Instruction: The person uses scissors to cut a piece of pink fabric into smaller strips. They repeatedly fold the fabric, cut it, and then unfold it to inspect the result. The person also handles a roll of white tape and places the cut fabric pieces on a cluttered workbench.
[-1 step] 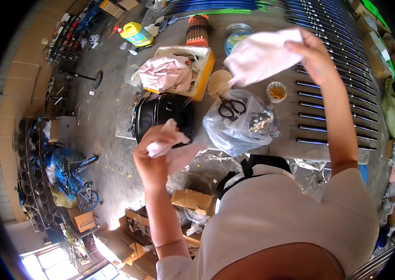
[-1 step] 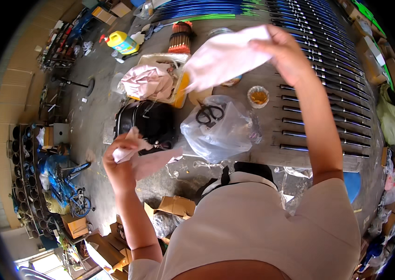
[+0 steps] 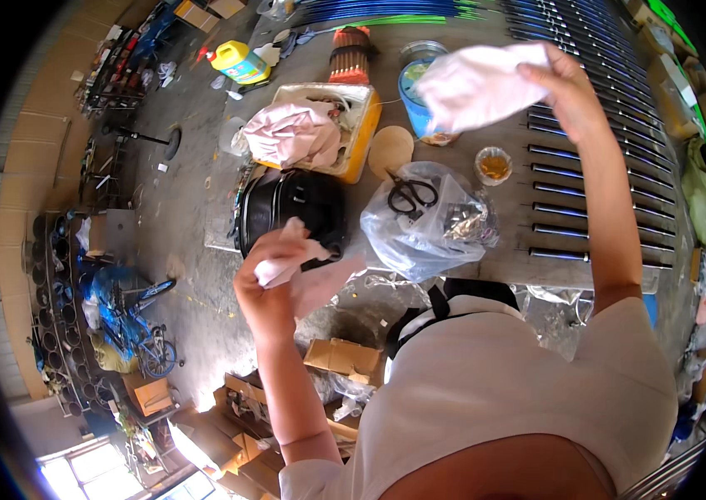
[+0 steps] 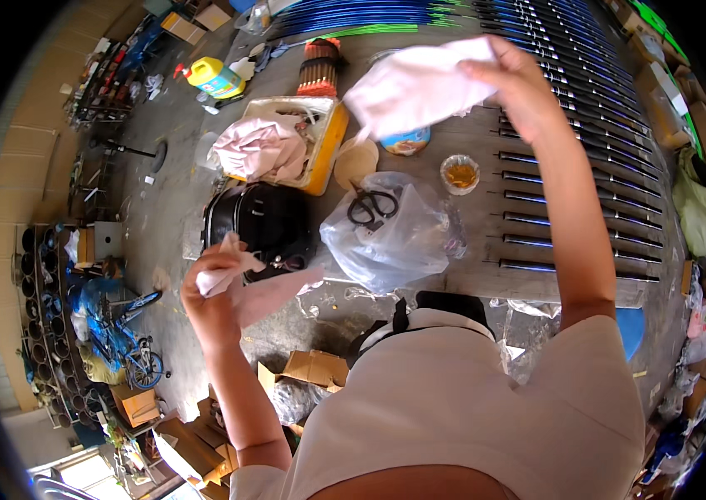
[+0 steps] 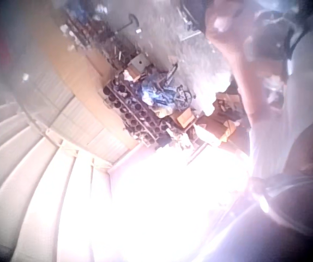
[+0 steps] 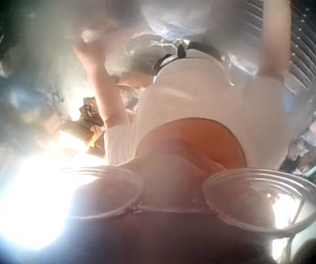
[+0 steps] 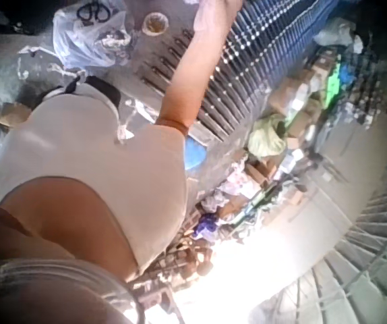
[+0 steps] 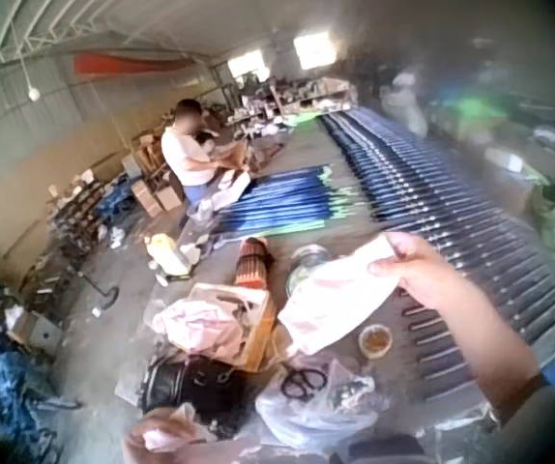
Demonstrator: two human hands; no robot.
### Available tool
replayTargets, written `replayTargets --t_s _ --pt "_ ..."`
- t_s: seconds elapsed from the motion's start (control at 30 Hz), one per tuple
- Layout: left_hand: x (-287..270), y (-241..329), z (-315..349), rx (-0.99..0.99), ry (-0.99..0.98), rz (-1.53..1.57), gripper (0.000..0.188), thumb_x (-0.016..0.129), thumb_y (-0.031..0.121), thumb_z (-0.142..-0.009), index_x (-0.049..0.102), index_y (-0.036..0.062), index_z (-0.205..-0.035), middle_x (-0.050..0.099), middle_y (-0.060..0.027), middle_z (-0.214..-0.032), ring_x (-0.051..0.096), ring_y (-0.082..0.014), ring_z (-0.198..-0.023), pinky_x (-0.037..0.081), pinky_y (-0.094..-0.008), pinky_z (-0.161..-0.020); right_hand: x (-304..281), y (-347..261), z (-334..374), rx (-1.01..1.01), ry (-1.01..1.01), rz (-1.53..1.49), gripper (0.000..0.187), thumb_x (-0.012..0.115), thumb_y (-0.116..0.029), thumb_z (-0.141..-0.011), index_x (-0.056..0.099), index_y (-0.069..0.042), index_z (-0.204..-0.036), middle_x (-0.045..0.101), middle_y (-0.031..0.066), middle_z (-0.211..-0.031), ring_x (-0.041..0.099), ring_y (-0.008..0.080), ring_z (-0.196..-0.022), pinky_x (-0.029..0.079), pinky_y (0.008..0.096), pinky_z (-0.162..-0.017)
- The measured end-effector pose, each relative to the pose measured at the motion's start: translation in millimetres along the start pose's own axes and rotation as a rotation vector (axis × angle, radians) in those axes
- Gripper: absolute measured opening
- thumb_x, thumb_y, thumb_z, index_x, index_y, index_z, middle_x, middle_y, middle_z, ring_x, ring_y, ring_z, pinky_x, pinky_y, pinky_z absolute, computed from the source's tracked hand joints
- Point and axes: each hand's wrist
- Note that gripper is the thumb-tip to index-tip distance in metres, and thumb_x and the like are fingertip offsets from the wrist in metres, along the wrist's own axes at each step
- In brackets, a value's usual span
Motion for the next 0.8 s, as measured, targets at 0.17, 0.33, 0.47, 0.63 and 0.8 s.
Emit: replayTargets --t_s 0.17,0.33,0.47,0.63,0.8 --pt "7.2 7.8 -6.7 -0.256 0.112 -0.137 0.049 0.056 -0.002 -0.076 0.045 -0.0046 -0.123 0.059 -0.0179 -0.113 0.057 -0.0214 -0.102 0.043 -0.0313 -0.091 -67.0 46.6 -59.8 0.005 0.128 0.36 0.031 0.06 -0.007 -0.082 0.056 -0.006 -0.113 0.061 0.0037 -0.102 0.056 0.013 -0.094 0.044 0.026 -0.082" --pt "-17.1 -1.2 3.2 -0.335 0.21 -0.195 0.045 0.056 0.003 -0.076 0.049 -0.0049 -0.12 0.058 -0.016 -0.113 0.057 -0.0212 -0.099 0.044 -0.0299 -0.088 -102.2 102.9 -114.6 0.132 -0.115 0.41 0.034 0.055 -0.003 -0.081 0.055 -0.009 -0.114 0.059 0.0037 -0.105 0.053 0.0142 -0.098 0.041 0.0273 -0.086" --pt "-25.0 5.3 11.5 -0.447 0.37 -0.329 0.034 0.055 0.005 -0.079 0.055 -0.0023 -0.112 0.059 -0.0116 -0.106 0.056 -0.0191 -0.094 0.046 -0.0282 -0.083 -142.2 193.5 -152.8 0.355 -0.07 0.536 0.054 0.061 -0.006 -0.077 0.047 -0.013 -0.128 0.057 0.0104 -0.114 0.053 0.0185 -0.103 0.044 0.0321 -0.085" --pt "-34.6 -5.0 25.0 -0.532 0.475 -0.368 0.029 0.057 0.009 -0.083 0.054 -0.0018 -0.111 0.059 -0.0111 -0.104 0.056 -0.0199 -0.094 0.046 -0.0284 -0.081 -147.9 256.0 -169.5 -0.091 0.286 1.246 0.052 0.064 -0.007 -0.072 0.05 -0.016 -0.121 0.056 0.0187 -0.109 0.056 0.0343 -0.099 0.046 0.0406 -0.084" --pt "-32.2 -10.4 24.7 -0.566 0.499 -0.328 0.031 0.058 0.013 -0.084 0.054 -0.0019 -0.111 0.058 -0.0108 -0.104 0.055 -0.0202 -0.093 0.045 -0.0291 -0.081 -113.5 249.6 -155.4 0.003 0.204 1.129 0.024 0.056 -0.003 -0.074 0.062 -0.011 -0.095 0.062 0.0136 -0.094 0.06 0.0327 -0.085 0.048 0.0408 -0.072"
Point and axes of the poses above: each hand's wrist, its own z-axis away from the middle knuckle, its own x-axis out of the palm, y = z × x
